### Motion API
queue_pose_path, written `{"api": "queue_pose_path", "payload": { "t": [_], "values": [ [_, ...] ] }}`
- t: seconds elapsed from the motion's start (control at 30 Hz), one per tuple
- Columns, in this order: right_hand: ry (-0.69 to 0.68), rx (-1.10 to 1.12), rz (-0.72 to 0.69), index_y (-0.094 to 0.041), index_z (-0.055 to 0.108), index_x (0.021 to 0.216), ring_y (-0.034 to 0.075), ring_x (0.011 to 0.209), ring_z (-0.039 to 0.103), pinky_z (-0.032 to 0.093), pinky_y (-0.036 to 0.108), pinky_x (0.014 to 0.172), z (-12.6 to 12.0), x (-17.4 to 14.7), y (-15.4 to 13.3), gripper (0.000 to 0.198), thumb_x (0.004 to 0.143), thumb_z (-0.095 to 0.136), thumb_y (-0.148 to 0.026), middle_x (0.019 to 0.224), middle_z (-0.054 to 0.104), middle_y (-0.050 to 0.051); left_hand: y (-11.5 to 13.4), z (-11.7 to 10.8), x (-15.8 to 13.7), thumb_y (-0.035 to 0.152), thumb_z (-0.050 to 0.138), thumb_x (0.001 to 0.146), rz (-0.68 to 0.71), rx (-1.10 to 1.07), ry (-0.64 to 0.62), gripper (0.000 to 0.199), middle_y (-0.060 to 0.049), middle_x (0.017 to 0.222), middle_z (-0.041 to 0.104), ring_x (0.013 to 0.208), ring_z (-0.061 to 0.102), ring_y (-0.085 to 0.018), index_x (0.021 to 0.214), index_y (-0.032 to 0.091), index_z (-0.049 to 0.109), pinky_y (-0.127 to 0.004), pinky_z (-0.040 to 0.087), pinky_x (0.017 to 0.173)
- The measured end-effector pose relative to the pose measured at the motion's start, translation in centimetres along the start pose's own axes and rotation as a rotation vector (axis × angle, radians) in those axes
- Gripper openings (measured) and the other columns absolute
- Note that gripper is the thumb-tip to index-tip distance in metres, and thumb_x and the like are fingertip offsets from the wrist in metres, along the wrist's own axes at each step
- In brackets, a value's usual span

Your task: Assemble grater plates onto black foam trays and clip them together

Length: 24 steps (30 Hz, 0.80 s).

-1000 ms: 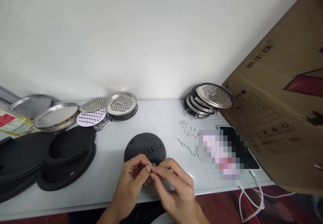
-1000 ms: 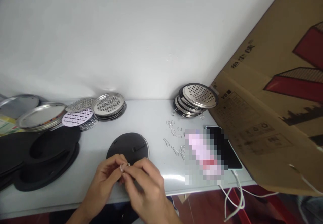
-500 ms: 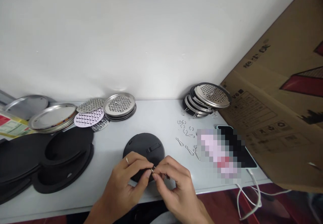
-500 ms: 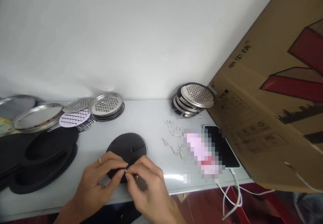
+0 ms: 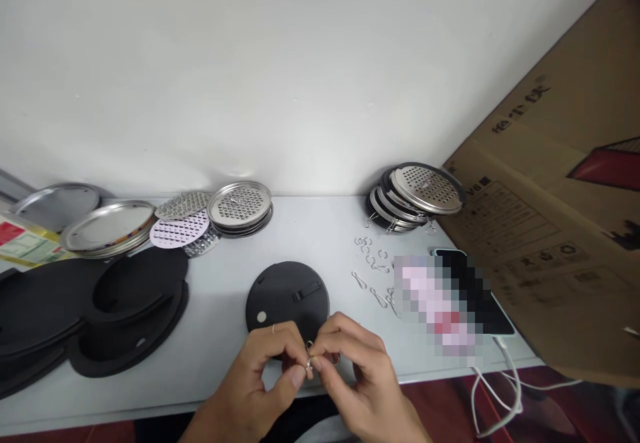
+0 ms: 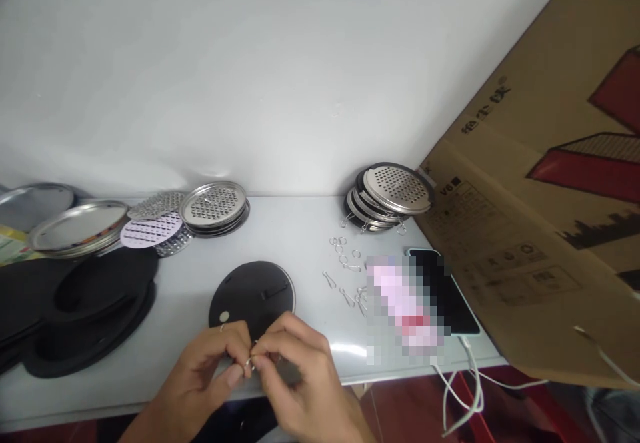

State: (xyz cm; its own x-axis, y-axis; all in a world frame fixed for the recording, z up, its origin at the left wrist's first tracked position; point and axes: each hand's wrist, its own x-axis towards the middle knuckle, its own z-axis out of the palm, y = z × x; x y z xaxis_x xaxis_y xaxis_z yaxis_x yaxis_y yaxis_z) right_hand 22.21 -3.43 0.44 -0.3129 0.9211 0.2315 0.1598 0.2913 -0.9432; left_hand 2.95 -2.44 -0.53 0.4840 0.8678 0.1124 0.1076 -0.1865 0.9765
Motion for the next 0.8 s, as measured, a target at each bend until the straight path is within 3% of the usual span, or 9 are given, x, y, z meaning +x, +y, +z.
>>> {"api": "queue_pose_path", "payload": {
  "t": [0.27, 0.43, 0.63, 0.8],
  "values": [
    [0.116, 0.171, 0.047, -0.027, 0.074, 0.097, 0.013, 0.076, 0.06, 0.048, 0.024, 0.067, 0.4, -0.2, 0.1, 0.018, 0.094, 0.061, -0.014, 0.086, 0.064, 0.001, 0.0, 1.1, 0.0, 0.03, 0.049, 0.099, 0.035, -0.056, 0.085, 0.021, 0.002, 0.075, 0.05, 0.069, 0.049, -0.012, 0.08, 0.022, 0.051, -0.024, 0.041, 0.065],
    [0.19, 0.373, 0.175, -0.028, 0.073, 0.104, 0.01, 0.066, 0.061, 0.048, 0.02, 0.06, 0.6, -0.1, 0.4, 0.017, 0.091, 0.067, -0.019, 0.082, 0.069, 0.0, -0.1, 1.3, 0.0, 0.032, 0.043, 0.101, 0.05, -0.048, 0.107, 0.023, 0.002, 0.076, 0.047, 0.069, 0.047, -0.013, 0.08, 0.023, 0.047, -0.024, 0.04, 0.065],
    [0.128, 0.394, 0.27, -0.023, 0.076, 0.09, 0.009, 0.061, 0.057, 0.045, 0.018, 0.057, 0.3, 0.0, 0.7, 0.005, 0.089, 0.072, -0.021, 0.073, 0.065, -0.001, 0.1, 1.3, 0.2, 0.029, 0.041, 0.1, 0.101, 0.072, 0.077, 0.02, 0.003, 0.074, 0.048, 0.067, 0.046, -0.012, 0.081, 0.023, 0.044, -0.022, 0.039, 0.062],
    [0.042, 0.414, 0.324, -0.019, 0.073, 0.084, 0.008, 0.059, 0.055, 0.043, 0.018, 0.055, 0.0, 0.1, 0.3, 0.008, 0.09, 0.07, -0.023, 0.072, 0.062, -0.001, 0.1, 1.2, 0.1, 0.026, 0.042, 0.099, 0.127, 0.124, 0.069, 0.018, 0.003, 0.074, 0.047, 0.066, 0.046, -0.011, 0.082, 0.024, 0.044, -0.021, 0.039, 0.061]
  ]
}}
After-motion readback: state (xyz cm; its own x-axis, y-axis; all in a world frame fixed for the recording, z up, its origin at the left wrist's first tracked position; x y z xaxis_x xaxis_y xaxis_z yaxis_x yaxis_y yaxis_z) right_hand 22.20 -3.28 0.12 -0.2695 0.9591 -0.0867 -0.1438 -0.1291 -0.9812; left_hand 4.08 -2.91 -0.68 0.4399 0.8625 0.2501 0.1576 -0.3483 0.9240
